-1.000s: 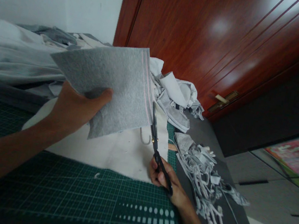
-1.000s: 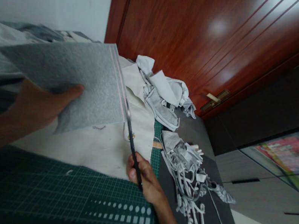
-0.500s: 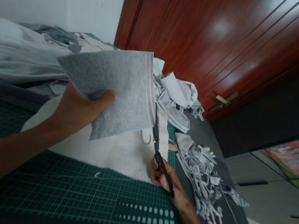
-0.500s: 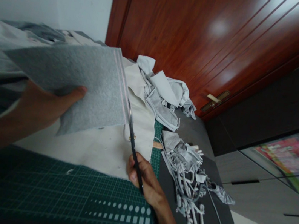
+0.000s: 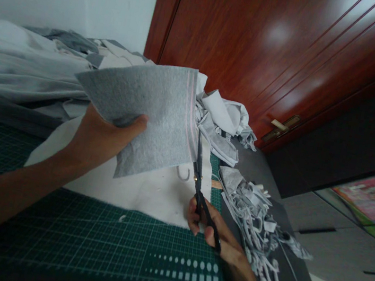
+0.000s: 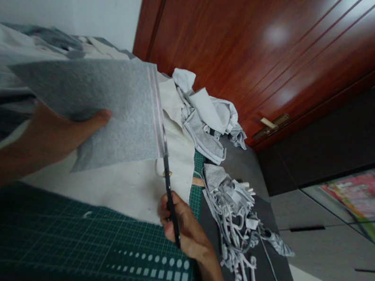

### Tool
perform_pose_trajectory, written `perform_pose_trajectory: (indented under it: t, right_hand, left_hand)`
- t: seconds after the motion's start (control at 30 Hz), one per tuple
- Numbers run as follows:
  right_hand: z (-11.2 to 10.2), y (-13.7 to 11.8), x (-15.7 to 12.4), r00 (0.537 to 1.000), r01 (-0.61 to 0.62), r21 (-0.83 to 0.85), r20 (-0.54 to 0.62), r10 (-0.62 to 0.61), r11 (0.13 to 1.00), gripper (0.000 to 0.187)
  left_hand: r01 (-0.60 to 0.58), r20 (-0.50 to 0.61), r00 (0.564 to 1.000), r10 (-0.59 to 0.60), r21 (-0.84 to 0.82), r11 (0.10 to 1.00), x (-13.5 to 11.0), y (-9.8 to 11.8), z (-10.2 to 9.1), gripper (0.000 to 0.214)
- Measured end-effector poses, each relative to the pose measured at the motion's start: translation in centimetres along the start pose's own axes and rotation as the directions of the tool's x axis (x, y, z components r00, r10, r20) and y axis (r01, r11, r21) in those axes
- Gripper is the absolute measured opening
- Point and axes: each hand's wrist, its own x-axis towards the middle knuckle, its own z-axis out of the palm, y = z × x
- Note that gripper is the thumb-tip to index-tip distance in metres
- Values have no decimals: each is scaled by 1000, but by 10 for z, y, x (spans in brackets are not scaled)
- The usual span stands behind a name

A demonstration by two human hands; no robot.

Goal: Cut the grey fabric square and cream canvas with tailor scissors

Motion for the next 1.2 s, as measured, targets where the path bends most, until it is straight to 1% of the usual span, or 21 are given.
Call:
perform_pose_trajectory:
  t: [0.1,0.23,0.5,0.63,0.77,0.83,0.97,1.1,1.2]
  right_hand:
    - [-1,1,-2,1000,12,-1,-10,-12,1000,70]
    - [0,-1,-3,998,57,5,-22,-57,998,73]
    - [-1,-10,-3,997,71,-137,-6,-73,988,90]
    - [-1,-15,-3,997,79,-231,8,-79,970,88]
    - [-1,-18,-4,995,99,-254,16,-99,962,84]
    - [-1,-18,-4,995,104,-260,24,-102,960,85]
    - [-2,-16,-3,994,108,-261,45,-100,959,88]
    - [-3,-14,-1,994,112,-253,41,-105,961,90]
    - [-3,-11,0,994,104,-239,44,-97,965,92]
  left_hand:
    - [1,10,1000,-1,23,1000,-2,2,0,49]
    - [-24,35,999,24,15,1000,-5,6,-1,42]
    - [-38,40,998,39,-5,999,-5,7,-1,45]
    - [-25,35,999,26,-7,1000,-5,7,-2,48]
    - [-4,54,999,5,-19,1000,-6,9,-3,57]
    - [-9,55,998,10,-14,1000,-6,10,-4,59]
    - [-27,70,997,28,-22,999,-5,8,-4,58]
    - [-27,59,998,25,29,999,-5,6,-3,55]
    - [-43,63,997,41,36,998,-5,5,-3,51]
